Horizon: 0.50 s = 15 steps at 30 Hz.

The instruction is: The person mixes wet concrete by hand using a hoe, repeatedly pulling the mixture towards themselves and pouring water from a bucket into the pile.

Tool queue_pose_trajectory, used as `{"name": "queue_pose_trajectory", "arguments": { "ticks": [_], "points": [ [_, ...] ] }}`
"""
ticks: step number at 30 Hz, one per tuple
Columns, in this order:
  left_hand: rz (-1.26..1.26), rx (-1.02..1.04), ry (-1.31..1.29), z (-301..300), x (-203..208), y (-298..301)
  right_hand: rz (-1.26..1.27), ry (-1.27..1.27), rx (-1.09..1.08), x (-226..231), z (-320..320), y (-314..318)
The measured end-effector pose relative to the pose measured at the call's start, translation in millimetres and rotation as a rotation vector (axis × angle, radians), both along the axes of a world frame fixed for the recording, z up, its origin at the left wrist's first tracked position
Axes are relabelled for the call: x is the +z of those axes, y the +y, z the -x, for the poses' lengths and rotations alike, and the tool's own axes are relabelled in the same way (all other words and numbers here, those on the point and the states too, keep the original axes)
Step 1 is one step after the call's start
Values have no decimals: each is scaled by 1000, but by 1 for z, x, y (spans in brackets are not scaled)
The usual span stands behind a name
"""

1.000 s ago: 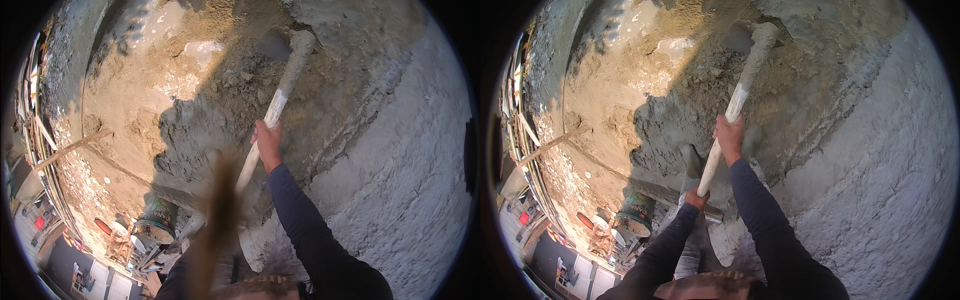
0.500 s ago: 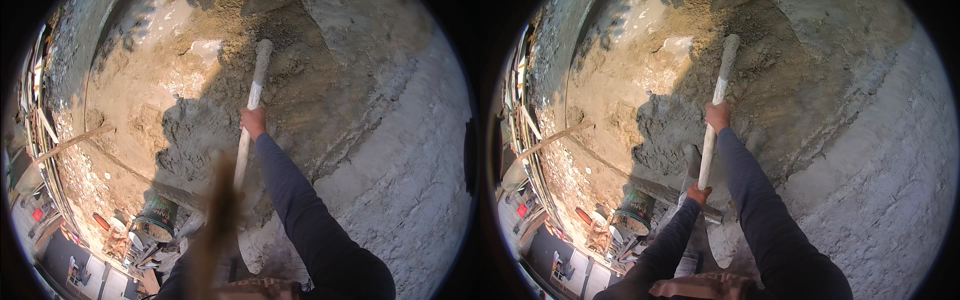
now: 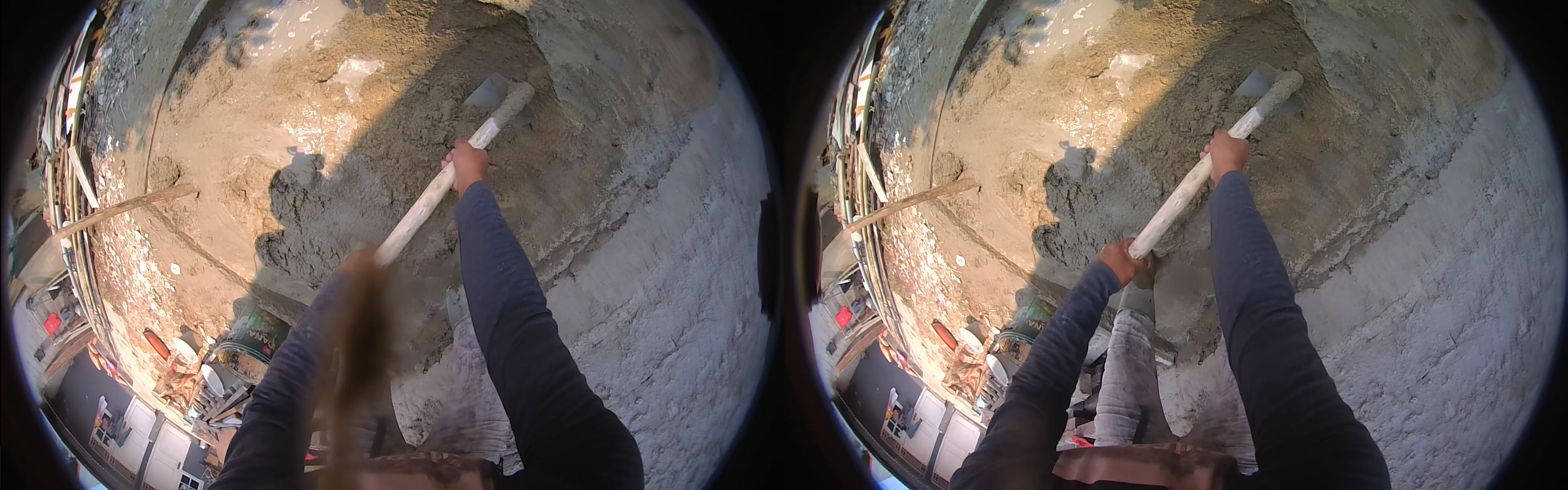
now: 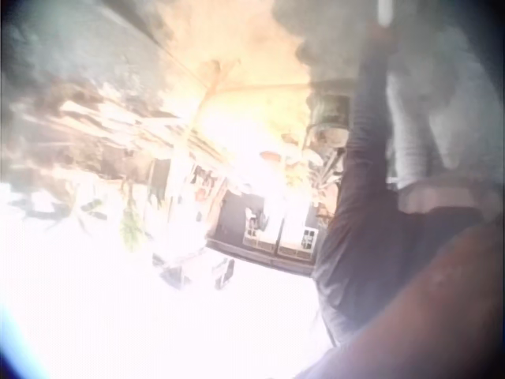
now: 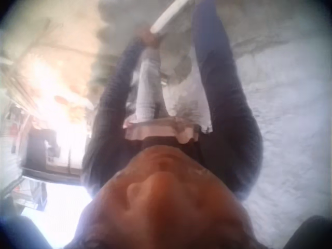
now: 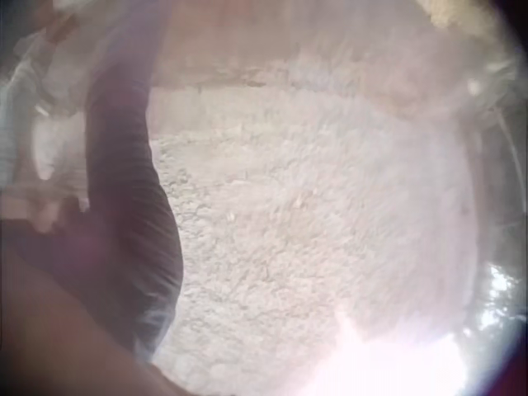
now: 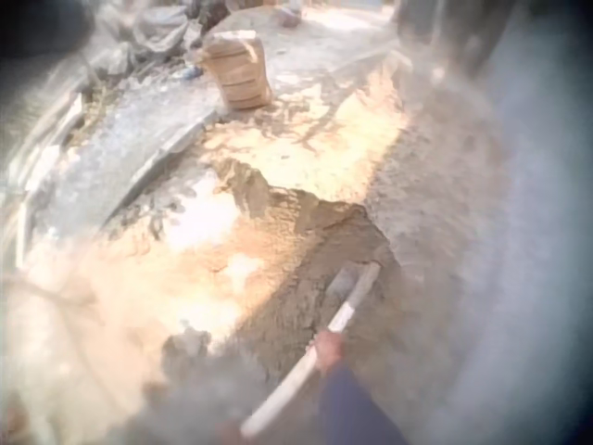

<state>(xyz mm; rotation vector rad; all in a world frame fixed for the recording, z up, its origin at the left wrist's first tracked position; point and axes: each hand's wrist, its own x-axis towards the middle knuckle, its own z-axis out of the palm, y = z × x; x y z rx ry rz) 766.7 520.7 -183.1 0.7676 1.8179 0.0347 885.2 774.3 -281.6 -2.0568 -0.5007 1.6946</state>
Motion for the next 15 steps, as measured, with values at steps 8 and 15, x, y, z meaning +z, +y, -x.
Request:
{"name": "queue_pose_trajectory", "arguments": {
  "ticks": [8, 15],
  "points": [
    [206, 109, 139, 74, 147, -148, 303, 301, -24, 65, 115, -174],
    [-57, -13, 230, 75, -24, -122, -66, 190, -102, 42, 100, -76]
  ]
}}
